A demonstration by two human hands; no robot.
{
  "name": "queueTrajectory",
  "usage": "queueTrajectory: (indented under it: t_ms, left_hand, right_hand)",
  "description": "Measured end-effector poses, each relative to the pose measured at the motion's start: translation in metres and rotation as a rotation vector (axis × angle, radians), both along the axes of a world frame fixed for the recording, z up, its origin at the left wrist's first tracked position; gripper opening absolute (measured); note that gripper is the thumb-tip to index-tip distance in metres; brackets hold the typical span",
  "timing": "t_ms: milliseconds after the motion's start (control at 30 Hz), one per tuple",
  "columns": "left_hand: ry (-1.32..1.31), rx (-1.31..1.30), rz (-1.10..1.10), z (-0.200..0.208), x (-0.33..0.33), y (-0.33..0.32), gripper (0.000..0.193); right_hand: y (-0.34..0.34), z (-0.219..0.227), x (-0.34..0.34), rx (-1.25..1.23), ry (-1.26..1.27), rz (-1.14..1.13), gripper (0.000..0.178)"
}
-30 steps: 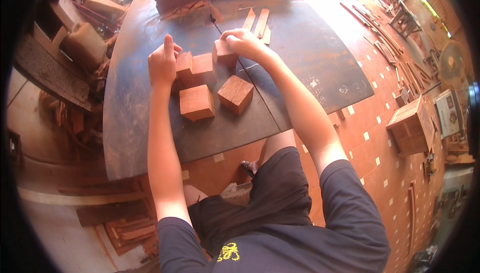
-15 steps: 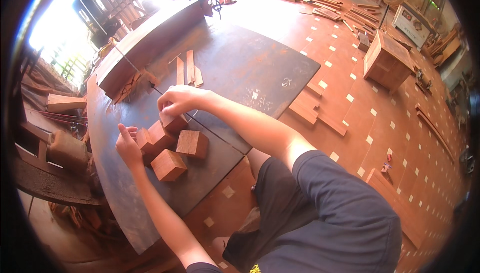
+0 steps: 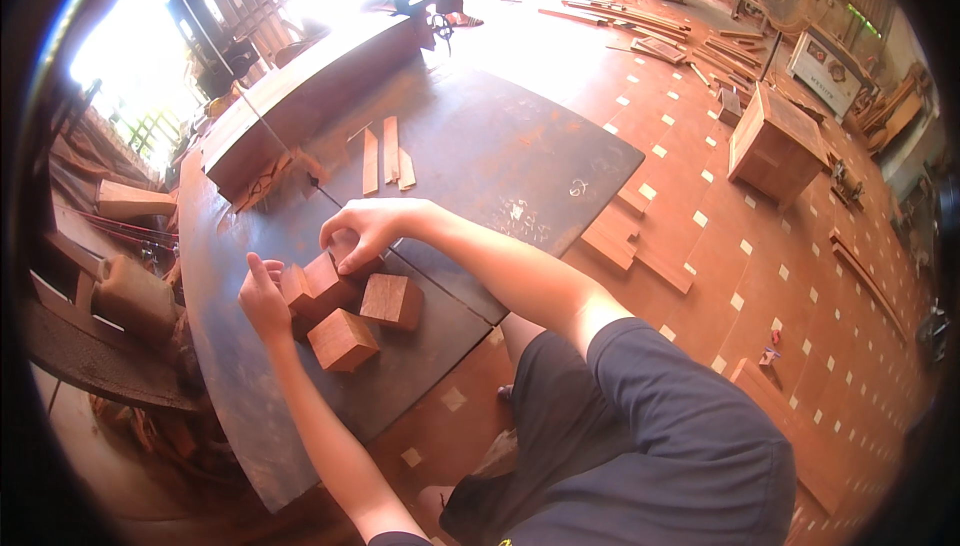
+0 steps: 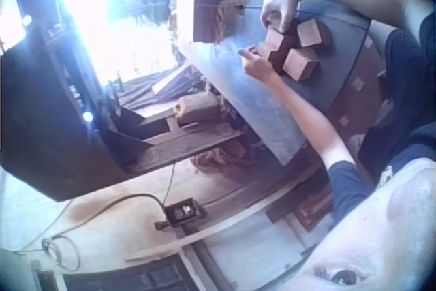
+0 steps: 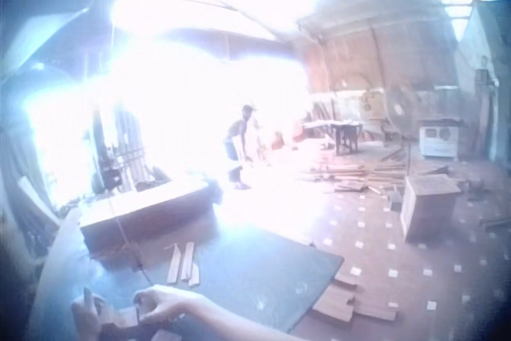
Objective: The person handles small wooden blocks and thin wooden strips on a workbench, aligning and stacking them into a small structure. The person repeatedly picks up, positions, and adjusts the blocks and strips by hand.
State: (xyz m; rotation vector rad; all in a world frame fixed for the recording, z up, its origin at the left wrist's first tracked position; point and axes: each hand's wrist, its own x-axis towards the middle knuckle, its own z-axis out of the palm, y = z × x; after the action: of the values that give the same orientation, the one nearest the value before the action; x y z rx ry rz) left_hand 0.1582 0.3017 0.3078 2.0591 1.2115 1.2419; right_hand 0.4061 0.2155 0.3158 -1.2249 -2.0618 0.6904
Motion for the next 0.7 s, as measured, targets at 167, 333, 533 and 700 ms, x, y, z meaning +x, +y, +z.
queueTrajectory:
  t_ms: [167, 333, 533, 700]
  left_hand:
    - [0.002, -0.010, 0.011, 0.002, 0.001, -0.002, 0.067]
    - [0.020, -0.001, 0.022, 0.002, 0.001, -0.001, 0.067]
    - [0.021, -0.021, 0.020, 0.005, 0.001, -0.003, 0.066]
    - [0.016, -0.009, 0.005, 0.003, 0.001, -0.004, 0.065]
  right_hand:
    - [-0.003, 0.003, -0.004, 0.048, -0.050, -0.008, 0.063]
    - [-0.005, 0.005, -0.005, 0.071, -0.075, 0.009, 0.066]
    - [-0.013, 0.012, -0.017, 0.137, -0.206, -0.064, 0.065]
    - [-0.015, 0.015, -0.020, 0.116, -0.239, -0.096, 0.063]
